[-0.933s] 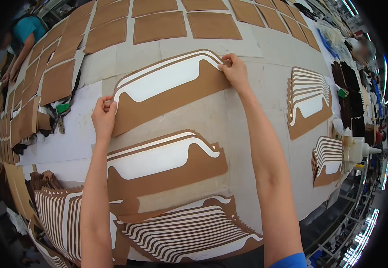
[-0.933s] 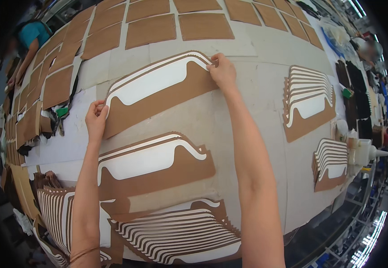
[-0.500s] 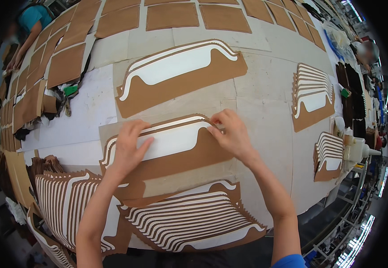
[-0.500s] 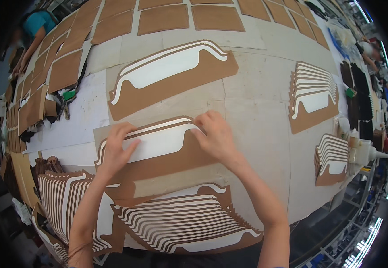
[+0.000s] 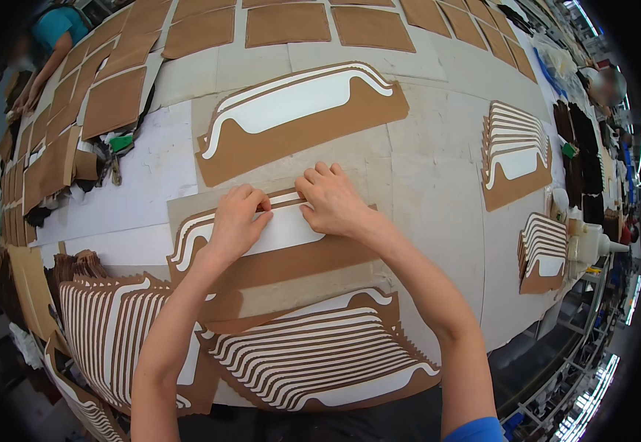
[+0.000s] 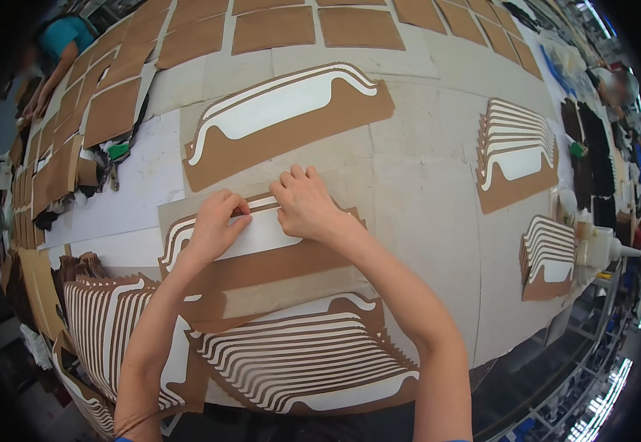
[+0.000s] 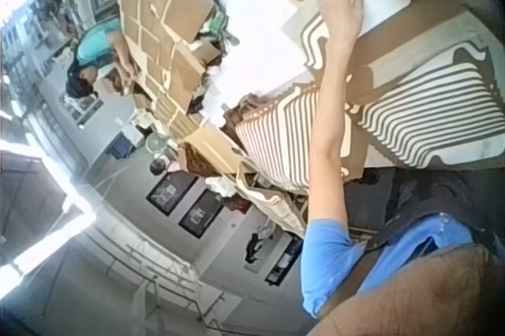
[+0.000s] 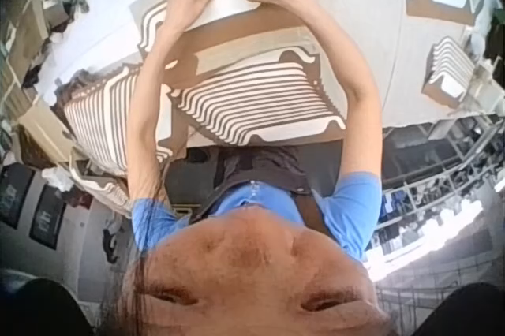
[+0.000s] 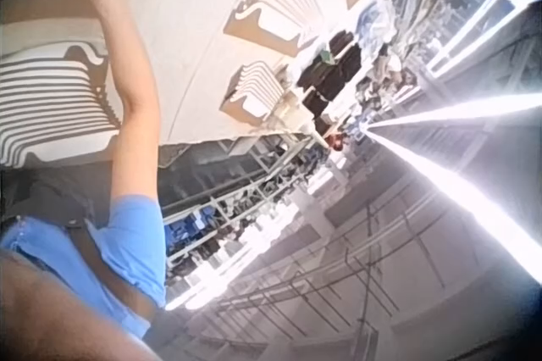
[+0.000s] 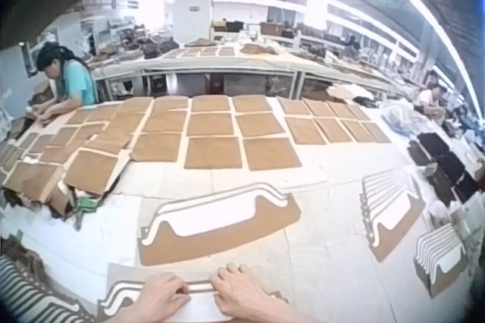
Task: Applying glue to the edges of a stack of leather components and then peeling them apart individually.
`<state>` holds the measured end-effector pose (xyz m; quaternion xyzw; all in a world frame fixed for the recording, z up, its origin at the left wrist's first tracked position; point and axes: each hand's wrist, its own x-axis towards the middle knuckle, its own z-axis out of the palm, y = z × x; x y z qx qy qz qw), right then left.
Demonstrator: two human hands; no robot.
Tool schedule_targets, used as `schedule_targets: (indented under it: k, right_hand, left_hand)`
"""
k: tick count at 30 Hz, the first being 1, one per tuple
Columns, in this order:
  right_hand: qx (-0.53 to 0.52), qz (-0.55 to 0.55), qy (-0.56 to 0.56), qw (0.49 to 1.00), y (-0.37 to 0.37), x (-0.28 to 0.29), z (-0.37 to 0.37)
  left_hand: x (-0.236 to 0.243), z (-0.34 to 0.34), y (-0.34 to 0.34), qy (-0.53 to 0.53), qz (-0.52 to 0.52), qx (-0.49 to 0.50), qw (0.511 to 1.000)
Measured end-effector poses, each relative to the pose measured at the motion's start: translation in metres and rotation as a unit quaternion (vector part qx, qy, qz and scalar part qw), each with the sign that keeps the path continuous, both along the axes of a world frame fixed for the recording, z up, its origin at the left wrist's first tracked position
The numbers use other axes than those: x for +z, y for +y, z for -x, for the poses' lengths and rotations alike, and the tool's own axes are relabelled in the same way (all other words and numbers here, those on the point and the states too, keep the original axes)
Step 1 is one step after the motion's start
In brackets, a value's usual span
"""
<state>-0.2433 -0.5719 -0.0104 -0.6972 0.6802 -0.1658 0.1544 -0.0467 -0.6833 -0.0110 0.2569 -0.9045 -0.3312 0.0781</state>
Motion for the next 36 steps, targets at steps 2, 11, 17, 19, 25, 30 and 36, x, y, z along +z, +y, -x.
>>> schedule_targets:
  k: [2, 11, 17, 19, 25, 30, 36]
  right_hand:
    - [-0.006, -0.009, 0.009, 1.000, 0.001, 0.001, -0.002]
    - [-0.047, -0.149, -0.190, 0.969, 0.035, 0.053, 0.004]
    - [-0.247, -0.166, -0.419, 0.858, 0.078, 0.031, 0.059]
    - [-0.251, -0.109, -0.395, 0.877, 0.058, 0.034, 0.074]
    - [-0.315, 0.011, -0.428, 0.847, -0.002, 0.025, 0.165]
    - [-0.322, 0.100, -0.294, 0.894, -0.037, 0.003, 0.202]
    - [-0.335, 0.118, -0.250, 0.901, -0.050, -0.023, 0.217]
  left_hand:
    - [0.001, -0.001, 0.001, 0.013, 0.011, 0.002, 1.000]
    - [0.033, -0.039, -0.017, -0.092, -0.025, -0.075, 0.993]
    - [0.048, -0.101, -0.071, -0.322, -0.200, -0.067, 0.923]
    - [0.034, -0.120, -0.085, -0.302, -0.260, -0.072, 0.914]
    - [0.028, -0.053, -0.096, 0.054, -0.443, 0.191, 0.874]
    - [0.004, -0.005, -0.100, 0.148, -0.387, 0.245, 0.877]
    - [-0.015, 0.005, -0.105, 0.175, -0.349, 0.262, 0.882]
